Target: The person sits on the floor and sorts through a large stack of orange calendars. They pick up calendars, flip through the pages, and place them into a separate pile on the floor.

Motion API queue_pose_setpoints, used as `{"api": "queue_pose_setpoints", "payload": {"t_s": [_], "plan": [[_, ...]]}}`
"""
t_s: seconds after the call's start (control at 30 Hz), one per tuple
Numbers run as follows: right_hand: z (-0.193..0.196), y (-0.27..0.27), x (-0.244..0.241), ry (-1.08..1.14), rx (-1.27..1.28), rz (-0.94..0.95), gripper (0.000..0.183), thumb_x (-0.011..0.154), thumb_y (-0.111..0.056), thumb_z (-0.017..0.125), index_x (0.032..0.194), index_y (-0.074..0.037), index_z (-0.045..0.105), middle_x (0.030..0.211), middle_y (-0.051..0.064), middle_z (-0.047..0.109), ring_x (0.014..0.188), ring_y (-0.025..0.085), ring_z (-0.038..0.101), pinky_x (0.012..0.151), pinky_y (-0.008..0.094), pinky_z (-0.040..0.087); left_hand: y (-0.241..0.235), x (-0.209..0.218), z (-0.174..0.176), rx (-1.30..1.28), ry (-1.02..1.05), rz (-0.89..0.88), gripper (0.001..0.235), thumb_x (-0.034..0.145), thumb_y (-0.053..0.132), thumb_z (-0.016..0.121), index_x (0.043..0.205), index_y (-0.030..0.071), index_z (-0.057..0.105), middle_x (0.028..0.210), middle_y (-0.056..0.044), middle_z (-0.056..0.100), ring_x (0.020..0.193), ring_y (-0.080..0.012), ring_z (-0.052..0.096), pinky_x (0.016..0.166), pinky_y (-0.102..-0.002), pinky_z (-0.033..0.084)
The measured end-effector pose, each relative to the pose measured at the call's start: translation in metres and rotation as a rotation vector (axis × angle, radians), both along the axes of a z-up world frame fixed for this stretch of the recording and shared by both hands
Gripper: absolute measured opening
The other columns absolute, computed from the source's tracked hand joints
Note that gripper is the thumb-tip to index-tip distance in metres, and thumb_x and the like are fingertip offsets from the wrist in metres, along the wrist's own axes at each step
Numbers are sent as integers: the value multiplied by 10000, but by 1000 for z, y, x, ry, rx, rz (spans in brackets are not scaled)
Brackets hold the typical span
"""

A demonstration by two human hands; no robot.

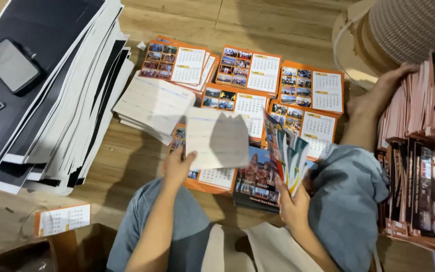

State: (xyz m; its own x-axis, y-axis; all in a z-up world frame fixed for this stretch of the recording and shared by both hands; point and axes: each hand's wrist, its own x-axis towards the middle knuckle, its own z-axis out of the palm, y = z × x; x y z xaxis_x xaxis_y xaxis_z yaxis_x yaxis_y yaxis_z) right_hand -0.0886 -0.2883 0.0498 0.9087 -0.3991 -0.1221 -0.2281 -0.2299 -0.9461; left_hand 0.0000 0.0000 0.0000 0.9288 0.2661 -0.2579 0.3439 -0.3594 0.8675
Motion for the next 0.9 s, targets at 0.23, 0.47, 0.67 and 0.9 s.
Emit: {"api": "queue_pose_setpoints", "payload": {"t_s": [0.23, 0.47, 0.67, 0.9], "plan": [[-54, -6, -6, -518, -675, 234, 268, 900, -107, 571, 1159, -39, 570, 1140, 110, 635, 1116, 353, 571, 1068, 450, 385, -21, -8, 12, -609, 246, -200, 709, 719, -39, 585, 1310, 162, 250, 1302, -113, 472, 1242, -283, 445, 985, -431, 399], [-55, 32, 3, -218, -1037, 888, 759, 641, -74, 693, 1341, -226, 441, 1312, -10, 455, 1090, 311, 433, 864, 508, 418, -22, 0, 77, -391, 582, -44, 921, 694, 536, 492, 1476, 179, 160, 1541, -49, 168, 1412, -268, 174, 1148, -483, 162], [-43, 13, 5, -18, -629, 857, 995, 634, -559, 779, 1422, -229, 269, 1472, 107, 218, 1340, 354, 215, 1050, 561, 205, -19, -1, 46, -289, 405, -195, 791, 696, 176, 752, 1353, 98, 318, 1372, -72, 386, 1266, -256, 393, 1021, -410, 341], [-38, -41, 38, -48, 608, -99, 961, 655, 33, 606, 1458, -179, 122, 1450, 58, 328, 1233, 148, 384, 1042, 323, 297, -24, -34, 83, -350, 77, -362, 551, 743, 223, 710, 1242, 78, 528, 1249, -58, 607, 1181, -197, 565, 993, -349, 440]]}}
